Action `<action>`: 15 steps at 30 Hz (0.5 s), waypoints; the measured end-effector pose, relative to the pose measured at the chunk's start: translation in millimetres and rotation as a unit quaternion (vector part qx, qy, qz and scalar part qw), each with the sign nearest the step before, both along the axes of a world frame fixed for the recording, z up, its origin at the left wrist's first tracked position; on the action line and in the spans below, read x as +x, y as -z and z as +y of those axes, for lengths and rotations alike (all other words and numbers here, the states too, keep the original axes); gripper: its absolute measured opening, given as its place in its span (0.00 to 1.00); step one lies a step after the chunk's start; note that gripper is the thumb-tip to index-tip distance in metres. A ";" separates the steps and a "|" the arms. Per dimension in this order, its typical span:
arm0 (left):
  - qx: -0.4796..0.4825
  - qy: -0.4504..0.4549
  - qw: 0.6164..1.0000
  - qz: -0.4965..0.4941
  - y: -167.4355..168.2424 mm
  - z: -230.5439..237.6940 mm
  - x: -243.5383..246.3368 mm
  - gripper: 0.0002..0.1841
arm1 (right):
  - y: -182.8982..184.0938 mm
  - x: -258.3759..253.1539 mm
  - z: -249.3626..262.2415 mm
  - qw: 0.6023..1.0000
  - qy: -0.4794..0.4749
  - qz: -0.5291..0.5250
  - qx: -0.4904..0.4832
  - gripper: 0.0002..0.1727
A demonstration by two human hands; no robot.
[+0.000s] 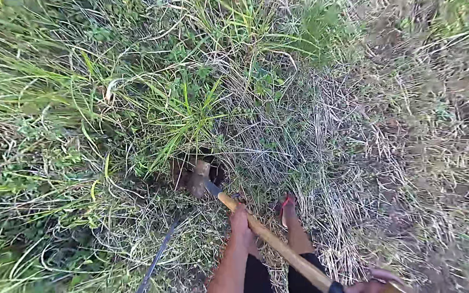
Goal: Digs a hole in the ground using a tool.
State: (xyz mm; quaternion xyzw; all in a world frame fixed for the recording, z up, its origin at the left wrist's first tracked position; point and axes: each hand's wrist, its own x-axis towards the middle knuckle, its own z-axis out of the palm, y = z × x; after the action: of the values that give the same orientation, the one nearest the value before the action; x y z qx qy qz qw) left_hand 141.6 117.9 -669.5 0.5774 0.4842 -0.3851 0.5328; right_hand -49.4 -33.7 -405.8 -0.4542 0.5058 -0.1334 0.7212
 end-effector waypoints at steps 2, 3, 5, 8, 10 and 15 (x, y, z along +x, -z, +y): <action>-0.002 0.005 1.000 -0.002 11.4 10.2 6.1 0.13 | 7.4 7.7 7.2 1.000 0.003 0.012 0.004 0.21; -0.006 0.008 1.000 -0.005 22.7 18.2 10.4 0.12 | 15.5 10.2 17.6 1.000 0.006 0.022 -0.006 0.22; -0.018 0.009 1.000 -0.010 41.5 25.2 24.6 0.10 | 35.4 18.0 34.6 0.998 0.009 0.050 -0.049 0.23; -0.012 -0.002 1.000 -0.010 41.8 24.7 28.5 0.09 | 38.9 17.6 26.0 0.996 0.000 0.071 -0.060 0.25; -0.010 -0.003 1.000 -0.020 22.2 7.0 25.2 0.10 | 24.9 13.3 4.6 0.996 -0.010 0.063 -0.063 0.26; -0.026 -0.045 0.998 -0.038 -49.2 -8.0 -14.0 0.12 | -30.8 -28.7 -39.5 0.998 -0.041 0.035 -0.040 0.25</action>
State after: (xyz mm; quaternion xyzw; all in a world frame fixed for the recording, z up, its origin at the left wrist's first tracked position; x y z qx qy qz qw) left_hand 127.6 109.9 -620.3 0.5553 0.4789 -0.3512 0.5822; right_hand -78.1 -73.2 -375.0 -0.5070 0.5064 -0.1079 0.6891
